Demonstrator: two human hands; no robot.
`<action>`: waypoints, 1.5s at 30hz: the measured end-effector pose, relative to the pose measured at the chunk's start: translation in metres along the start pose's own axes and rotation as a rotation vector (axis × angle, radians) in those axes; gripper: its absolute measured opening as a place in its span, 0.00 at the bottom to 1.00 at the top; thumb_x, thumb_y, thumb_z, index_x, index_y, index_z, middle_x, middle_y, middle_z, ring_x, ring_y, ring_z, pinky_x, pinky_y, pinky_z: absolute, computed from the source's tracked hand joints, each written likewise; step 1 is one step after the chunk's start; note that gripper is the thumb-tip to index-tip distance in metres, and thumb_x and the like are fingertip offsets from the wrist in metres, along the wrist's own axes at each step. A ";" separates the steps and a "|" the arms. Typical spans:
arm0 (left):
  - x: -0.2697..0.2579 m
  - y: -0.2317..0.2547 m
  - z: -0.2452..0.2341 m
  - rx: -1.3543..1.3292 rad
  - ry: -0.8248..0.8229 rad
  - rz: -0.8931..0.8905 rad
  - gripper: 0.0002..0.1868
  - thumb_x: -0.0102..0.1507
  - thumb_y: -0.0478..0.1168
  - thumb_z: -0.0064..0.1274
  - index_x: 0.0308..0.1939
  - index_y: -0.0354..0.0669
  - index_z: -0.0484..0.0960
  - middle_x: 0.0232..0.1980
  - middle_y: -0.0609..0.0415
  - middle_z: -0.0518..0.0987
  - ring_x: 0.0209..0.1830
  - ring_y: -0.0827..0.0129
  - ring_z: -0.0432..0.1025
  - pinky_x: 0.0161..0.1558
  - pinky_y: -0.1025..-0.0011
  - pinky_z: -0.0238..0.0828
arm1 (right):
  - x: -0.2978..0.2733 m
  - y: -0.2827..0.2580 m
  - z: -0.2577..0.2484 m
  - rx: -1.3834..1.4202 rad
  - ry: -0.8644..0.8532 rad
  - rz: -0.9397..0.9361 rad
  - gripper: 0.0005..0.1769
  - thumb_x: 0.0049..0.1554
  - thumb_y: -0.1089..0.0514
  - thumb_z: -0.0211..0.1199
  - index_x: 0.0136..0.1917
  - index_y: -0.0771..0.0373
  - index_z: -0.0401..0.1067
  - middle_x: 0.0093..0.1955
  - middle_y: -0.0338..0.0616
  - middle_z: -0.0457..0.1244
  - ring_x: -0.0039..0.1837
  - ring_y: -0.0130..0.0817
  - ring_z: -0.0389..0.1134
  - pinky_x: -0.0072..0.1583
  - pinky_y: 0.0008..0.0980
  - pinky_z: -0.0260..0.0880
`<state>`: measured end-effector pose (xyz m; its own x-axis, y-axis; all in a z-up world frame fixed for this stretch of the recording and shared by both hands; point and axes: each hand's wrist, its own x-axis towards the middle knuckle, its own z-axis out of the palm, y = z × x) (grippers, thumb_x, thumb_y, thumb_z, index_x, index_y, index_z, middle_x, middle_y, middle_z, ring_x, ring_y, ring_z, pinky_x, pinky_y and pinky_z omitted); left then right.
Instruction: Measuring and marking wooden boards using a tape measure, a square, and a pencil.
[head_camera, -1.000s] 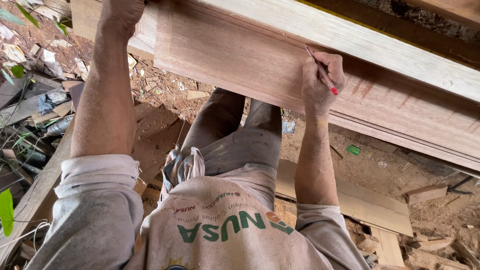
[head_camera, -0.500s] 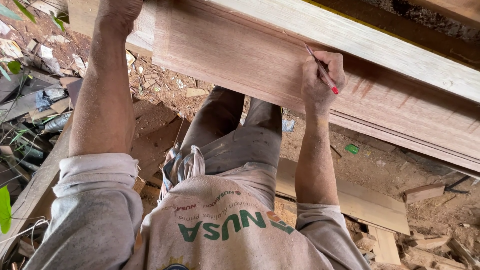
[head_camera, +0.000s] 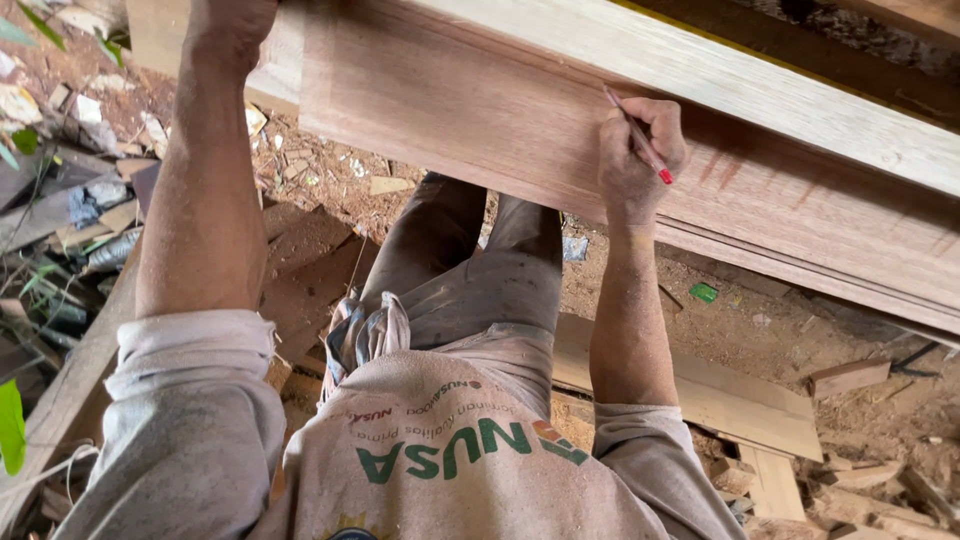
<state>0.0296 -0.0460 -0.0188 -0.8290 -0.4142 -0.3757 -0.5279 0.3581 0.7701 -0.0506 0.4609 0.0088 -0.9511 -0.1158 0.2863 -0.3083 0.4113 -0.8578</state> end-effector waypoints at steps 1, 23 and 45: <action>0.001 0.004 0.003 -0.001 -0.010 0.011 0.13 0.82 0.36 0.57 0.43 0.45 0.75 0.37 0.63 0.66 0.40 0.76 0.59 0.40 0.70 0.53 | -0.001 0.011 -0.001 0.068 -0.005 -0.078 0.14 0.51 0.81 0.52 0.43 0.66 0.65 0.35 0.45 0.62 0.27 0.27 0.56 0.25 0.25 0.56; 0.012 0.098 0.053 -0.131 -0.125 0.050 0.11 0.73 0.39 0.56 0.59 0.45 0.81 0.57 0.54 0.82 0.58 0.67 0.76 0.61 0.70 0.79 | 0.118 0.019 -0.234 -0.947 -0.733 0.528 0.42 0.52 0.37 0.76 0.72 0.57 0.66 0.70 0.50 0.56 0.56 0.56 0.68 0.50 0.59 0.67; 0.083 0.080 0.061 0.088 0.093 -0.282 0.14 0.67 0.36 0.54 0.57 0.45 0.77 0.58 0.48 0.69 0.50 0.66 0.71 0.49 0.71 0.79 | 0.195 0.084 -0.194 -0.909 -0.901 0.397 0.31 0.62 0.31 0.65 0.64 0.58 0.74 0.56 0.47 0.67 0.61 0.46 0.66 0.54 0.54 0.66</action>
<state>-0.0928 -0.0009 -0.0199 -0.6297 -0.5805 -0.5162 -0.7518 0.2878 0.5933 -0.2583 0.6478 0.0753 -0.7615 -0.2563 -0.5954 -0.2236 0.9660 -0.1299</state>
